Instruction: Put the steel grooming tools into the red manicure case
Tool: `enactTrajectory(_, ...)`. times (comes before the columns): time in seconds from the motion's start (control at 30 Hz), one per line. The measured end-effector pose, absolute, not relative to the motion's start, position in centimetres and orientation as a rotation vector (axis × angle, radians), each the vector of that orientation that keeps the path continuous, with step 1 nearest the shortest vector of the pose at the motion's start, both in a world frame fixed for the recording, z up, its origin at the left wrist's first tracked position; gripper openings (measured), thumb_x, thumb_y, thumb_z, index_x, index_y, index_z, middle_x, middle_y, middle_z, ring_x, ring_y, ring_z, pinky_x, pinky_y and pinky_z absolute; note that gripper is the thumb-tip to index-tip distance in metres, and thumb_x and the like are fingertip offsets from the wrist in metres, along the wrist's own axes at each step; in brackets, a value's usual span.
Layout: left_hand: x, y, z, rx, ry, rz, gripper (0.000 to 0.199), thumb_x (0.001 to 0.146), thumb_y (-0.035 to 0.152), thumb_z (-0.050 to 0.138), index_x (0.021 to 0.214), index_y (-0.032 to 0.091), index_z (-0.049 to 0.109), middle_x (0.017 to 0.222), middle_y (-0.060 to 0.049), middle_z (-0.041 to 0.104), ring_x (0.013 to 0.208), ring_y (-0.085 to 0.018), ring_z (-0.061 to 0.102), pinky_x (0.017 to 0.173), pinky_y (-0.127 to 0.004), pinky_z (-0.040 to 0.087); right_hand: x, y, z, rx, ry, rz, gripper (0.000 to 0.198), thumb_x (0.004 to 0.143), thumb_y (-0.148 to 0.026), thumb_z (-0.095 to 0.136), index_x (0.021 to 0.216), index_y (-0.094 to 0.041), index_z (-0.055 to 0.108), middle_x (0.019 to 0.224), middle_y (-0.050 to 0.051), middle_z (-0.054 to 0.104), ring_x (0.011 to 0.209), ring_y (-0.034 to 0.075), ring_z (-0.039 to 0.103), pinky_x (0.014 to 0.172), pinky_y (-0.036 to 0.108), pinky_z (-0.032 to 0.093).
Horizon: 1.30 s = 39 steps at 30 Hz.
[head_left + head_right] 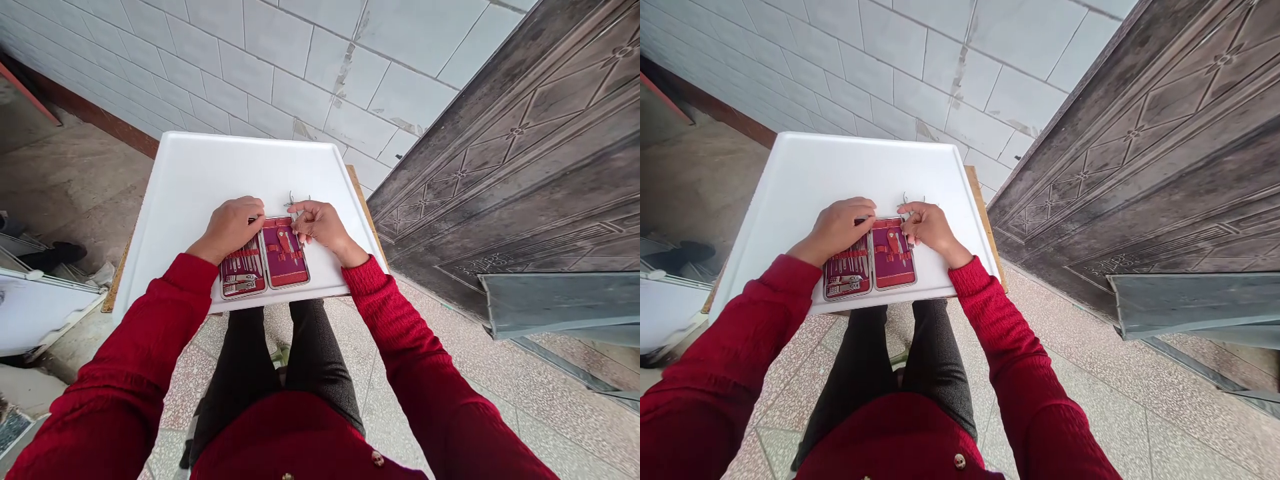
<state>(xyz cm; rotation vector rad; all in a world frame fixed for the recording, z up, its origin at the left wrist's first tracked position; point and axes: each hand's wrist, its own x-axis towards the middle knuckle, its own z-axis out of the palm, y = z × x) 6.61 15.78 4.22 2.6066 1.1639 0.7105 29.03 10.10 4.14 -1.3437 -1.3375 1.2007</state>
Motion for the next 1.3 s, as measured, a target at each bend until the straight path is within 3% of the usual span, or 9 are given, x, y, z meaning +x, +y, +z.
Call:
enactTrajectory(0.43, 6.7, 15.8, 4.2, 2.587, 1.167, 0.708, 0.028, 0.094, 0.029, 0.049, 0.094, 0.024, 0.076, 0.123, -0.003, 0.076, 0.112, -0.025, 0.07, 0.093, -0.04, 0.055, 28.3, 9.5, 4.2, -1.484, -1.451, 1.071, 0.025, 0.077, -0.018, 0.069, 0.102, -0.02, 0.067, 0.056, -0.007, 0.061, 0.046, 0.013, 0.058, 0.047, 0.025, 0.046)
enactTrajectory(0.63, 6.6, 15.8, 4.2, 2.578, 1.178, 0.701, 0.028, 0.094, 0.03, 0.05, 0.095, 0.024, 0.077, 0.124, -0.003, 0.075, 0.112, -0.026, 0.07, 0.094, -0.042, 0.056, 28.3, 9.3, 4.3, -1.522, -1.572, 0.991, 0.02, 0.078, -0.014, 0.068, 0.097, -0.02, 0.068, 0.058, -0.007, 0.062, 0.048, 0.013, 0.059, 0.058, 0.028, 0.049)
enactTrajectory(0.87, 6.7, 15.7, 4.4, 2.573, 1.18, 0.695, 0.027, 0.094, 0.03, 0.049, 0.093, 0.025, 0.076, 0.124, -0.002, 0.075, 0.112, -0.025, 0.07, 0.094, -0.04, 0.056, 27.9, 9.0, 4.8, -1.626, -1.786, 0.689, 0.009, 0.079, -0.013, 0.065, 0.083, -0.019, 0.071, 0.064, -0.003, 0.065, 0.061, 0.015, 0.061, 0.067, 0.028, 0.044)
enactTrajectory(1.0, 6.7, 15.6, 4.5, 2.569, 1.183, 0.694, 0.027, 0.094, 0.029, 0.049, 0.093, 0.024, 0.076, 0.124, -0.003, 0.075, 0.112, -0.025, 0.07, 0.094, -0.04, 0.056, 27.5, 8.6, 5.2, -1.654, -1.851, 0.566, 0.013, 0.08, -0.011, 0.062, 0.074, -0.019, 0.069, 0.066, -0.002, 0.066, 0.064, 0.014, 0.058, 0.067, 0.026, 0.041)
enactTrajectory(1.3, 6.6, 15.8, 4.3, 2.574, 1.165, 0.705, 0.028, 0.095, 0.031, 0.049, 0.09, 0.025, 0.076, 0.123, -0.003, 0.076, 0.113, -0.025, 0.07, 0.093, -0.04, 0.057, 27.8, 8.7, 5.4, -1.683, -1.827, 0.463, 0.013, 0.081, -0.012, 0.061, 0.076, -0.02, 0.07, 0.069, -0.001, 0.067, 0.063, 0.014, 0.056, 0.065, 0.026, 0.038)
